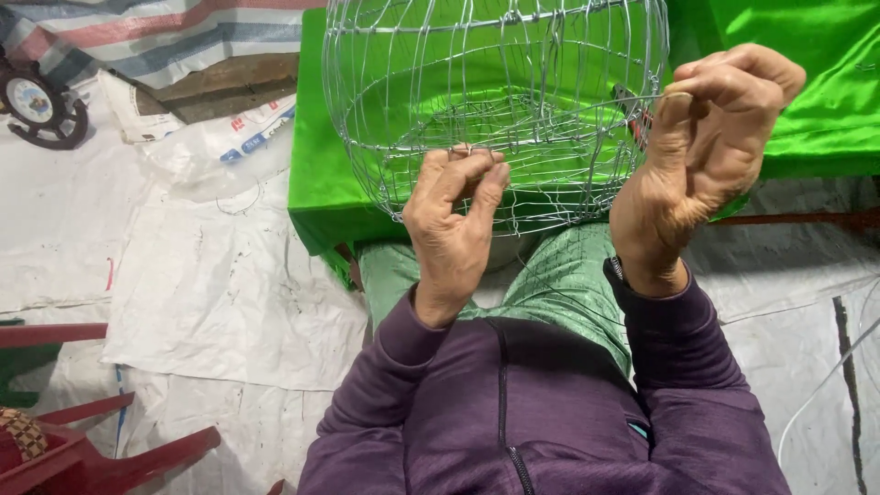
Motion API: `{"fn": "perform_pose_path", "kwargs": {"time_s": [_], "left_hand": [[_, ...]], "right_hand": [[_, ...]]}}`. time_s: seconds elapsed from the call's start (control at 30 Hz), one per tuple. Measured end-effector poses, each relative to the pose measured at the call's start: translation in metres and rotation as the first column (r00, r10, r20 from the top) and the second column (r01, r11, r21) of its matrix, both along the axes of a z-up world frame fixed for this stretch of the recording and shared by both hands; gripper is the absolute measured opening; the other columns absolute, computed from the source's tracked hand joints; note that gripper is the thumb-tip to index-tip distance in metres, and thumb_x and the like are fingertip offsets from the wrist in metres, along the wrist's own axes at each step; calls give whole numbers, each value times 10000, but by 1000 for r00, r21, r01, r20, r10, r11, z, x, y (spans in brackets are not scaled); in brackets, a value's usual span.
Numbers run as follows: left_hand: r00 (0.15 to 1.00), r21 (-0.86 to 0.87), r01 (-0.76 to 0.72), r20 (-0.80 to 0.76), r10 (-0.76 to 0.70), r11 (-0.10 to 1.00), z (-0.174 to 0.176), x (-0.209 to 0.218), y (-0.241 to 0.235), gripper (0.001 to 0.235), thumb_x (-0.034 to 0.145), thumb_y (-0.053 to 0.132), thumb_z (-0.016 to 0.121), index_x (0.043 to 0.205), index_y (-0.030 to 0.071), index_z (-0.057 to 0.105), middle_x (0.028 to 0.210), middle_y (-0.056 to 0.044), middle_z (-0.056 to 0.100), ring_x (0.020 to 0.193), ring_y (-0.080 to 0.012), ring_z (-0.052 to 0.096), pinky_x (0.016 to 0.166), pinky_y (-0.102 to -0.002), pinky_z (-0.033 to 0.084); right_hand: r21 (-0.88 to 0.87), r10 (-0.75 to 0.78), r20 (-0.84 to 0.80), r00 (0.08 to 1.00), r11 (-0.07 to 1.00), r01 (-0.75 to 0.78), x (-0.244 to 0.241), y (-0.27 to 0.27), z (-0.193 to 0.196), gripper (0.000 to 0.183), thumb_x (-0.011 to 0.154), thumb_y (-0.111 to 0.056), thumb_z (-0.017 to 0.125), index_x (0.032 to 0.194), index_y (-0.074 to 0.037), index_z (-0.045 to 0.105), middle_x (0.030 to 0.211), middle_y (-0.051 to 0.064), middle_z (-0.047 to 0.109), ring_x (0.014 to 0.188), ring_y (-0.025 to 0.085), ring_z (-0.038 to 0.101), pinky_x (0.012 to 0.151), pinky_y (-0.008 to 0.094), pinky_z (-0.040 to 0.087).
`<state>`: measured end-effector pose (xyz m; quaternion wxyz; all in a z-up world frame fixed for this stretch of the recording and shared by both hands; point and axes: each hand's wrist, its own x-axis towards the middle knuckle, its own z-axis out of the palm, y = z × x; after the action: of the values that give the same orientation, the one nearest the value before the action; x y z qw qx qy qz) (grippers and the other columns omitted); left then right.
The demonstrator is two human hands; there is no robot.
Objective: A person uses pliers and thin wire to secure components of a wire mesh structure, likely creating a latch or reinforcement.
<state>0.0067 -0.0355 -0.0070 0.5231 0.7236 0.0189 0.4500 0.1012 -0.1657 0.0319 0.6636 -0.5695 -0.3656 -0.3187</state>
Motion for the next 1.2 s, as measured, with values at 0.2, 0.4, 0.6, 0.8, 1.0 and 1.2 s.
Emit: {"fn": "perform_pose_path", "kwargs": {"time_s": [0.2,0.4,0.6,0.8,1.0,1.2], "left_hand": [[981,-252,191,92,-173,949,-5,3,-1,93,983,88,687,1074,70,681,957,-16,585,657,-77,608,599,-195,646],[992,-210,126,44,-119,970,1,3,-8,136,979,103,678,1106,55,668,927,-29,557,630,-96,615,555,-208,601],[989,-254,149,25,-148,956,5,-3,-11,142,1013,28,643,1141,84,671,922,18,526,650,-61,528,568,-208,551],[995,-224,100,36,-94,969,-5,1,-13,165,1025,24,631,1163,114,650,926,37,494,675,-47,469,555,-197,488],[993,-240,108,76,-93,965,-11,5,-15,137,1040,90,619,1162,148,644,937,42,523,641,-34,488,521,-180,501],[979,-344,164,171,-110,924,-10,10,-22,162,1058,58,599,1176,156,652,950,53,519,654,-32,468,521,-181,486]], "right_hand": [[-333,-439,204,875,809,484,14,-23,-6,524,1166,-191,753,1515,-176,362,1513,-12,294,1406,242,390,1083,450,529],[-410,-142,679,721,741,532,-20,2,20,60,1015,-67,936,1052,-60,888,1269,53,697,1228,249,476,1082,452,336],[-602,175,712,680,650,464,19,4,40,140,969,-136,818,1105,-161,835,1120,-56,704,1094,197,518,992,388,387],[-607,287,754,591,648,461,35,7,38,120,1008,-121,759,1124,-139,785,1008,-17,613,890,146,515,786,285,460],[-605,294,757,583,651,458,39,4,33,119,984,-46,781,1065,-134,773,901,-40,583,726,101,446,556,214,445],[-585,254,753,607,680,442,40,4,23,154,966,5,778,1070,-109,781,878,-23,572,693,104,419,493,225,375]]}}
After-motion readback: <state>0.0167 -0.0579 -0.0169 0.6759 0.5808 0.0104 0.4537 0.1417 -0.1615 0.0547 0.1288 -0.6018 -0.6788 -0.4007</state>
